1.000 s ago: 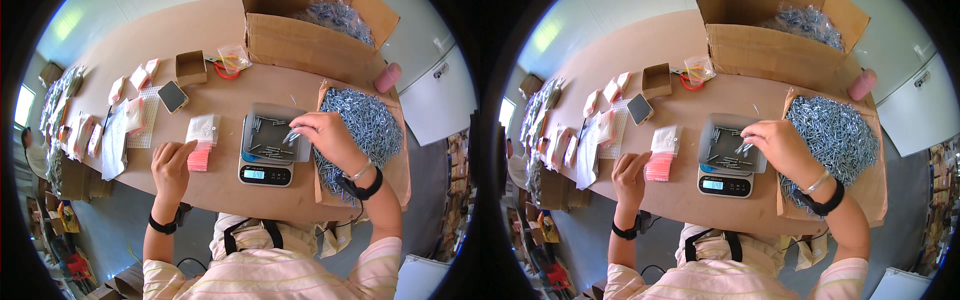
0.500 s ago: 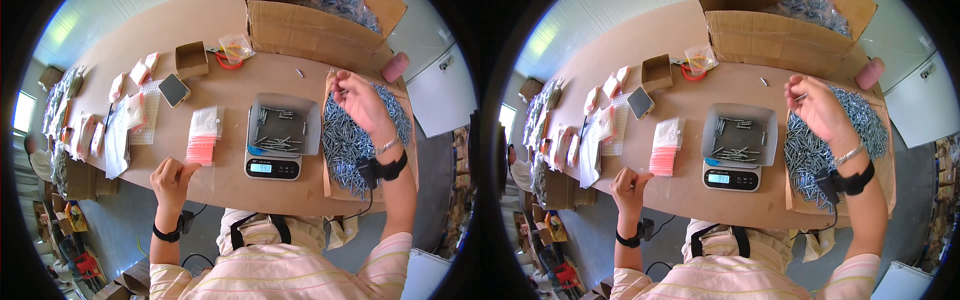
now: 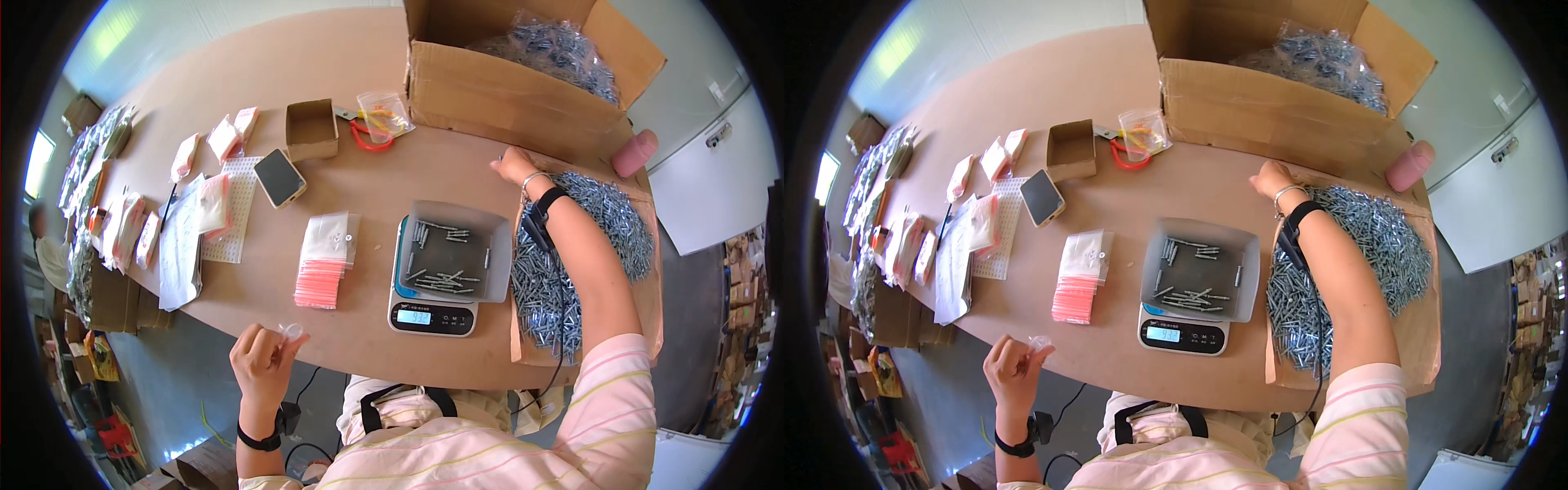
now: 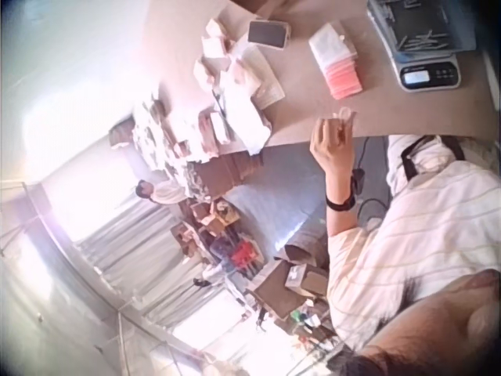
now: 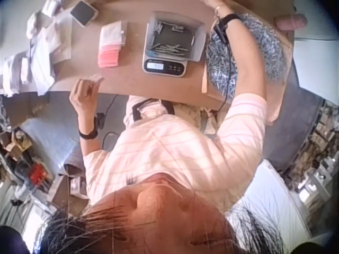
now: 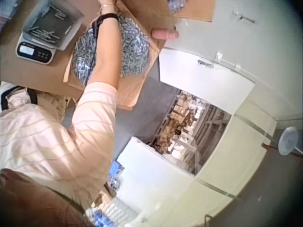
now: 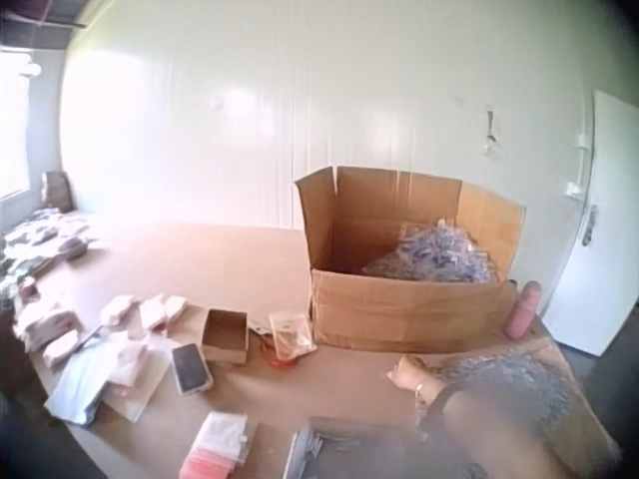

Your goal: Weighing groups of screws and placing them into small plastic bags.

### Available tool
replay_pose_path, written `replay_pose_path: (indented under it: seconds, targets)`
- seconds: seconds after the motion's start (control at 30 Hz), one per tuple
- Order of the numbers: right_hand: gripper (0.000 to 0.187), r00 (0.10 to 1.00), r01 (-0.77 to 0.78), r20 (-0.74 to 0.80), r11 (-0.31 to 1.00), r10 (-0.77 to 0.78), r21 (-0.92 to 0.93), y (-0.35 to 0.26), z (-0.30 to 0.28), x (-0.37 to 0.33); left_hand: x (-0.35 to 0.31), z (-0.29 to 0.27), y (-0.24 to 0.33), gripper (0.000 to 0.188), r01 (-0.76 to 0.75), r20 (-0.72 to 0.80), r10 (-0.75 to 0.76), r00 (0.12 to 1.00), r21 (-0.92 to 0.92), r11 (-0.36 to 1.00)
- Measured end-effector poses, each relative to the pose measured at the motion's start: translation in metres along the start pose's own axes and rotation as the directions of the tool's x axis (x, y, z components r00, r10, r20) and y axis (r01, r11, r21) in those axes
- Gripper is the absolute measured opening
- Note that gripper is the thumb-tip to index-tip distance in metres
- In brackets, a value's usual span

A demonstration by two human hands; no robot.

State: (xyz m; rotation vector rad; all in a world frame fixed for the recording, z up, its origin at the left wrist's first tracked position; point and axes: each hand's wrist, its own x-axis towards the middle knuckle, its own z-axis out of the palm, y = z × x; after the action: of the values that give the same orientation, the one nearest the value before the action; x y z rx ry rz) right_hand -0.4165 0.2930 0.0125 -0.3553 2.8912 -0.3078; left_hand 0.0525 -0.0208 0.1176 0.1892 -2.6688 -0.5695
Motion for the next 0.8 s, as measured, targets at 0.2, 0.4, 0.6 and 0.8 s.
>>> replay_pose_path:
  seconds: [0.2,0.4,0.6,0.8]
  targets:
    - [0.039,0.984,0.167,0.086,0.977,-0.156,-0.133,-0.012,-0.024,-0.001,0.014,0.004,0.01,0.018,0.236,-0.063,-0.258,0.964,-0.242,0.941]
    - [0.03,0.977,0.197,0.021,0.864,-0.212,-0.464,0.013,-0.12,-0.094,0.016,0.03,0.005,0.024,0.196,0.04,-0.192,0.981,-0.253,0.947]
    - [0.029,0.763,0.637,0.128,0.771,-0.634,0.023,-0.077,-0.112,-0.185,0.03,0.054,0.019,0.03,0.005,-0.021,-0.008,1.0,-0.152,0.988]
    - [0.026,0.641,0.716,0.31,0.693,-0.702,0.088,-0.097,-0.029,-0.205,0.029,0.053,0.038,0.028,-0.039,-0.068,0.032,0.997,-0.112,0.993]
